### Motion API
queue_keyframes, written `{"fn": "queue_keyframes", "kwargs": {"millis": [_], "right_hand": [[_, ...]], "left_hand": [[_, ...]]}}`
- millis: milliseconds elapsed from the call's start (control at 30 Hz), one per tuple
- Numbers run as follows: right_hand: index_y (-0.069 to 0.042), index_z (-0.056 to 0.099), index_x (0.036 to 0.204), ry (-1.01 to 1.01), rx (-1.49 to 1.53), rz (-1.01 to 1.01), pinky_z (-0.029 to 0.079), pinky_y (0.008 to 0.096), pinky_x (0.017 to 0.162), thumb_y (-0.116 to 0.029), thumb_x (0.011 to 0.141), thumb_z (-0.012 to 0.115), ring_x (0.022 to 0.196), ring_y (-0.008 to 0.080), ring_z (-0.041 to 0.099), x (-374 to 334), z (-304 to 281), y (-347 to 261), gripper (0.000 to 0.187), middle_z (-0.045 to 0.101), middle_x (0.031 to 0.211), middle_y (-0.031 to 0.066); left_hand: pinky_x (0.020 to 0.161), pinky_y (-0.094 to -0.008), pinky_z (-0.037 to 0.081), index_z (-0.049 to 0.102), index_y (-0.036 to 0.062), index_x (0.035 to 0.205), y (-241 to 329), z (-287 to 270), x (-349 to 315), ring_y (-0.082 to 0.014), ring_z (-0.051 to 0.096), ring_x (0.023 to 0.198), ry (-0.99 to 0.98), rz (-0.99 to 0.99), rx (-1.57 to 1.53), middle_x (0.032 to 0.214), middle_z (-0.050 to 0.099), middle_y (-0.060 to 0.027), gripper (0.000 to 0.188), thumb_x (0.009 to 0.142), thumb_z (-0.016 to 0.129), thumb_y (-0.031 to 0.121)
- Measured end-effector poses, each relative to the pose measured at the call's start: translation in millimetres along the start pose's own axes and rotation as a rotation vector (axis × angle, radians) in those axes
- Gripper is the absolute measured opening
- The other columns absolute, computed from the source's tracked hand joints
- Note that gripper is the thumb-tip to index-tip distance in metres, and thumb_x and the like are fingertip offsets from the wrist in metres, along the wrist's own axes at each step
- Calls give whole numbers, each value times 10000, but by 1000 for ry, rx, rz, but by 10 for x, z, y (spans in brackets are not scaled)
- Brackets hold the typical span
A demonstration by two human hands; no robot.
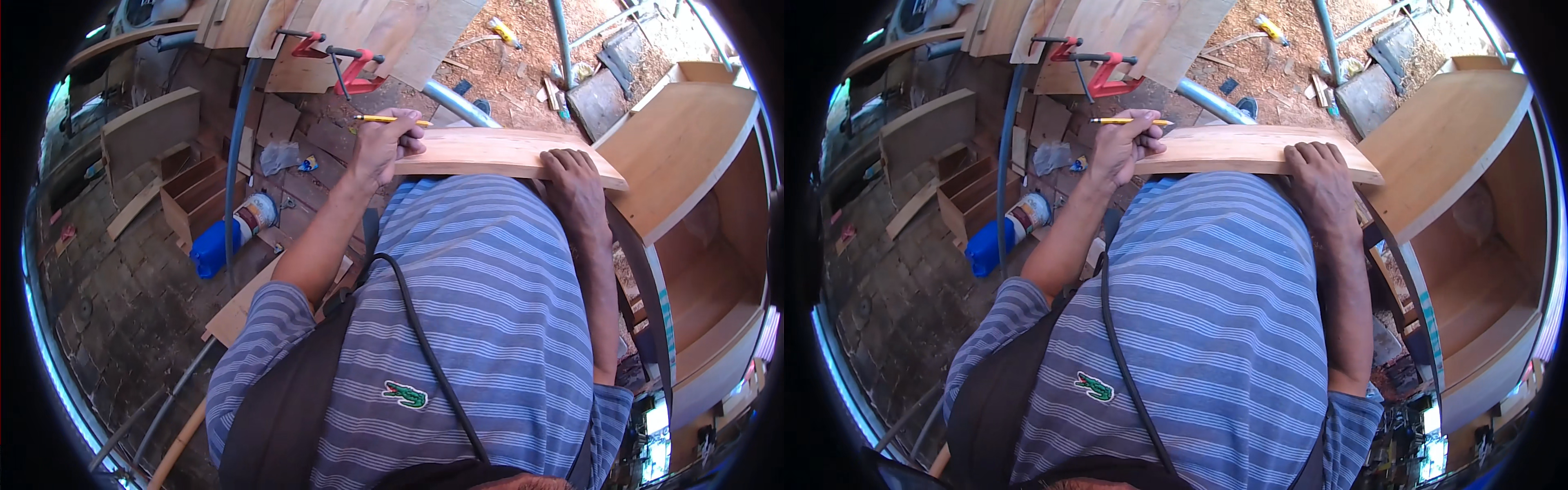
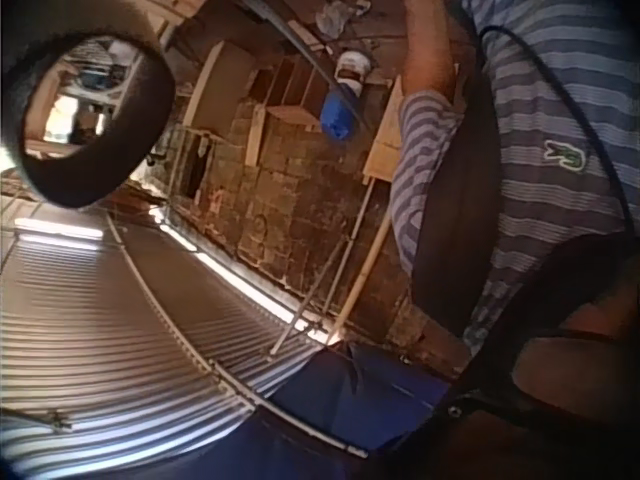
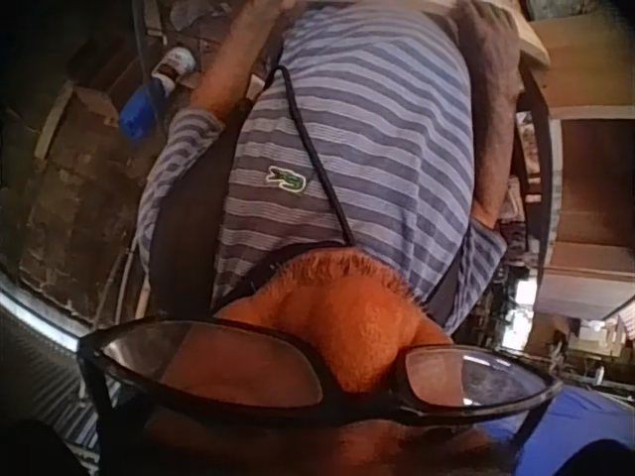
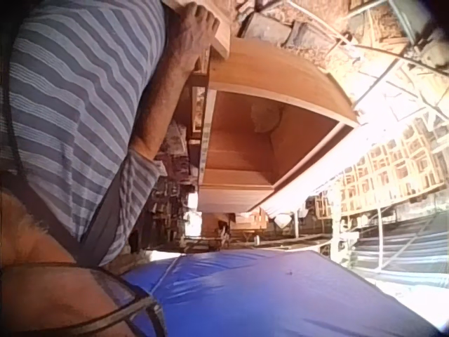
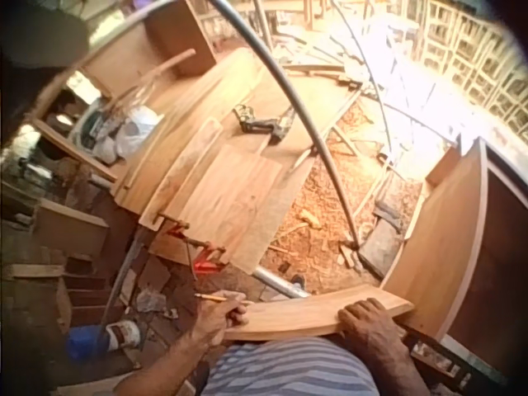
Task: Marking wooden panels with a pencil and fitting them into a cabinet structure.
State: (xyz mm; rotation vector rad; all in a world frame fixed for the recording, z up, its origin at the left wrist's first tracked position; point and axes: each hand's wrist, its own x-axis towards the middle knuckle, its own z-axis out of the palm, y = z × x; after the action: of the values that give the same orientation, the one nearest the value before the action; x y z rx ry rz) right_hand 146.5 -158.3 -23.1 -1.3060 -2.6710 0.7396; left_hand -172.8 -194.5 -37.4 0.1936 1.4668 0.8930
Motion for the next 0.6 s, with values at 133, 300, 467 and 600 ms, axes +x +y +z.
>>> {"fn": "queue_keyframes", "kwargs": {"millis": [133, 300, 467, 600], "right_hand": [[-32, 611, 1013, -1, 24, 7, 441, 401, 922, -129, 761, 647, 995, 280, 598, -5, 27, 3, 273, 642, 1011, 119], [-36, 606, 1028, 31, 3, 3, 448, 407, 910, -134, 765, 653, 1004, 286, 599, -51, 40, 33, 285, 642, 1016, 119], [-44, 600, 1012, 50, -1, 19, 454, 401, 881, -150, 769, 627, 974, 282, 604, -95, 88, 54, 266, 636, 973, 116], [-48, 589, 962, 55, 11, -37, 454, 391, 850, -161, 785, 591, 915, 270, 607, -57, 147, 69, 210, 616, 897, 108]], "left_hand": [[605, -310, 596, 626, 11, 980, -10, -68, 50, -138, 633, 580, -19, 32, -60, 734, 634, -65, 151, 913, 627, 146], [649, -367, 594, 613, 15, 986, -22, -54, 46, -154, 620, 588, 38, 60, -197, 721, 618, -68, 158, 929, 600, 162], [658, -361, 563, 610, 23, 979, -53, -114, 132, -154, 581, 602, -12, 34, -250, 718, 597, -65, 160, 938, 593, 176], [592, -325, 572, 628, 34, 927, -29, -97, 84, -158, 599, 562, -56, 42, -300, 720, 616, -57, 133, 911, 632, 166]]}}
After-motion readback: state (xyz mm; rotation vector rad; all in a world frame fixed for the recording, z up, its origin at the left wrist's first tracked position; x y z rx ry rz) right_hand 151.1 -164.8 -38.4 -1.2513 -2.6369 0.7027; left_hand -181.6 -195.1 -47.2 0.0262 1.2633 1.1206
